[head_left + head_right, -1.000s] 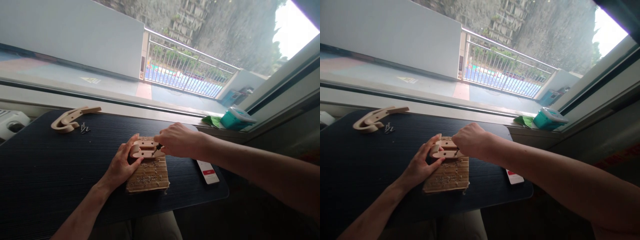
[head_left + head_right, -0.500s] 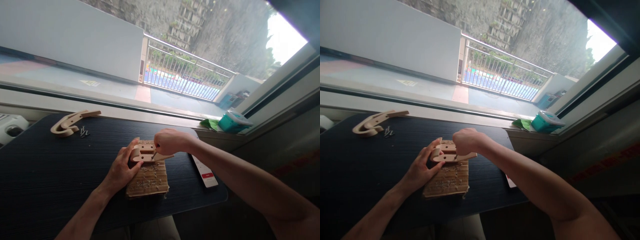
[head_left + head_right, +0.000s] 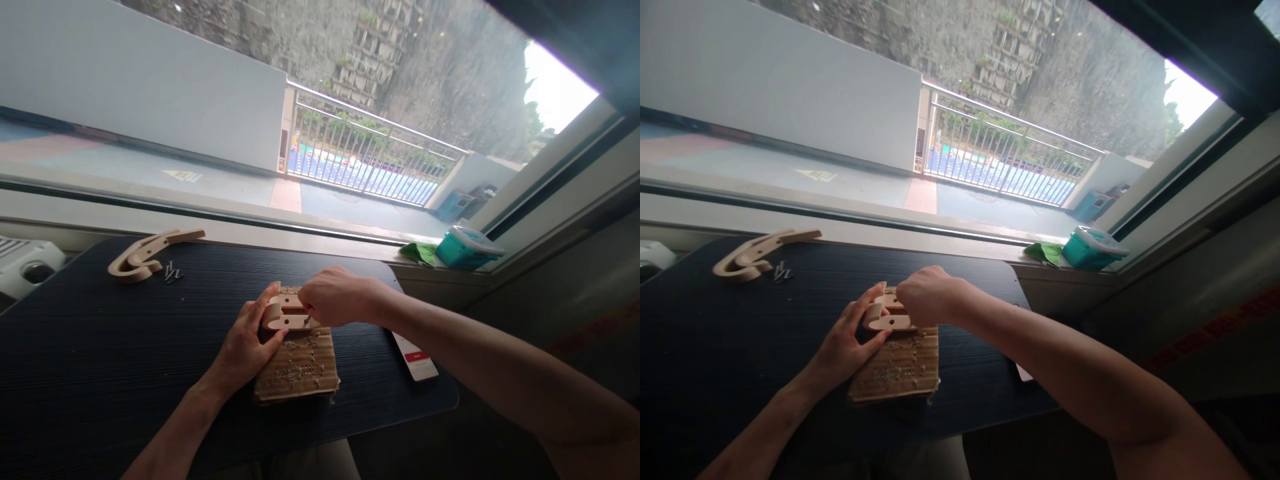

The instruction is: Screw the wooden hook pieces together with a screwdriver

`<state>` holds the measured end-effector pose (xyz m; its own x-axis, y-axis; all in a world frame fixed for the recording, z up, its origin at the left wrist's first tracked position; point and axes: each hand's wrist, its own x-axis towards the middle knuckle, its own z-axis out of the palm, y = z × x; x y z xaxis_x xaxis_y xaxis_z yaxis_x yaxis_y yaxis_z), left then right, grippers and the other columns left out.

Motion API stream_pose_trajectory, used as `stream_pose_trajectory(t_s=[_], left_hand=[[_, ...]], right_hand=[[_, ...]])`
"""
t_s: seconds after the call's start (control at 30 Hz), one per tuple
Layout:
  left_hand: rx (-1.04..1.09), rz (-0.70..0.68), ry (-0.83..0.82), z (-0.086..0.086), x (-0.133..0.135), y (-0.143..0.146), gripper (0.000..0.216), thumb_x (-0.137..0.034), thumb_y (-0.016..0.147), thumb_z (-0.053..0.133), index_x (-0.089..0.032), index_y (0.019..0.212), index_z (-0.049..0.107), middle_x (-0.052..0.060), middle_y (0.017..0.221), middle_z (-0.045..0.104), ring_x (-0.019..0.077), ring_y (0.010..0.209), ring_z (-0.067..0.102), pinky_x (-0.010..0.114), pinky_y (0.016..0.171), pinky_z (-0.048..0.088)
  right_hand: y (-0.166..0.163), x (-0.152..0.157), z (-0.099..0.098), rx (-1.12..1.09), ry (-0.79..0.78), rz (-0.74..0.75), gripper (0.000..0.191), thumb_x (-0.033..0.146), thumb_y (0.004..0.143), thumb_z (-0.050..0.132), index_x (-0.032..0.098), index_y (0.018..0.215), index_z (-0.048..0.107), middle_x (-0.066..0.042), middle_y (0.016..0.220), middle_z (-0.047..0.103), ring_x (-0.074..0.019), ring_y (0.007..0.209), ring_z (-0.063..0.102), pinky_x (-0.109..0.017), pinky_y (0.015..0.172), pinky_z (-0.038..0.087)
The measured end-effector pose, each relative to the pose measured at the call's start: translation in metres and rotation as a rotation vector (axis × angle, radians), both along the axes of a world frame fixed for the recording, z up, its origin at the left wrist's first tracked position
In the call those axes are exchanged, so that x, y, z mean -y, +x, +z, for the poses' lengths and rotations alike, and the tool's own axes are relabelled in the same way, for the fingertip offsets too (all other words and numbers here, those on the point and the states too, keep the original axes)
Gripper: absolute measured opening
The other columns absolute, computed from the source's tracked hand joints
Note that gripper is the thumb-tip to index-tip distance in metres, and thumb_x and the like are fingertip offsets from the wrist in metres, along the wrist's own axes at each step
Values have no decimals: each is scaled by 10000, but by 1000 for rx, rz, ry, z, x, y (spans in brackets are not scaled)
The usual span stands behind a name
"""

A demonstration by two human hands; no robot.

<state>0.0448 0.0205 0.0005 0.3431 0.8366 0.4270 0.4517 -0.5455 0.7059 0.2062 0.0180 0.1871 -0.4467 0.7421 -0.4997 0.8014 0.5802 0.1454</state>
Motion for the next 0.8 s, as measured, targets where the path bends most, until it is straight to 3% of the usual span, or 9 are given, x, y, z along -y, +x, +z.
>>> stream_pose_trajectory(t_s=[0.33,0.47,0.6,0.8], left_hand=[[1,1,17,0,0,1,731,-252,813,620,-305,1452,270,87,1322,523,253,1200,533,446,1033,444],[19,-8,15,2,1,0,726,-256,816,616,-305,1452,269,85,1324,523,249,1220,518,440,1052,428],[24,-9,-17,3,1,0,725,-259,819,618,-317,1452,269,79,1329,513,239,1226,515,416,1049,432],[33,-1,-14,0,1,0,724,-258,817,622,-316,1452,278,70,1284,543,234,1178,545,406,1031,444]], right_hand=[[1,-10,-7,-27,30,-248,340,276,838,466,157,1057,698,-125,989,716,-222,872,643,-291,635,451],[3,-5,8,0,81,-132,387,380,824,536,169,1113,682,-112,989,717,-245,892,640,-333,701,451],[3,3,17,25,-10,-8,266,242,829,529,208,1011,719,-77,935,722,-205,851,639,-305,685,425],[-1,8,0,24,91,93,216,135,852,497,159,915,702,-84,863,701,-176,735,631,-256,553,355]])
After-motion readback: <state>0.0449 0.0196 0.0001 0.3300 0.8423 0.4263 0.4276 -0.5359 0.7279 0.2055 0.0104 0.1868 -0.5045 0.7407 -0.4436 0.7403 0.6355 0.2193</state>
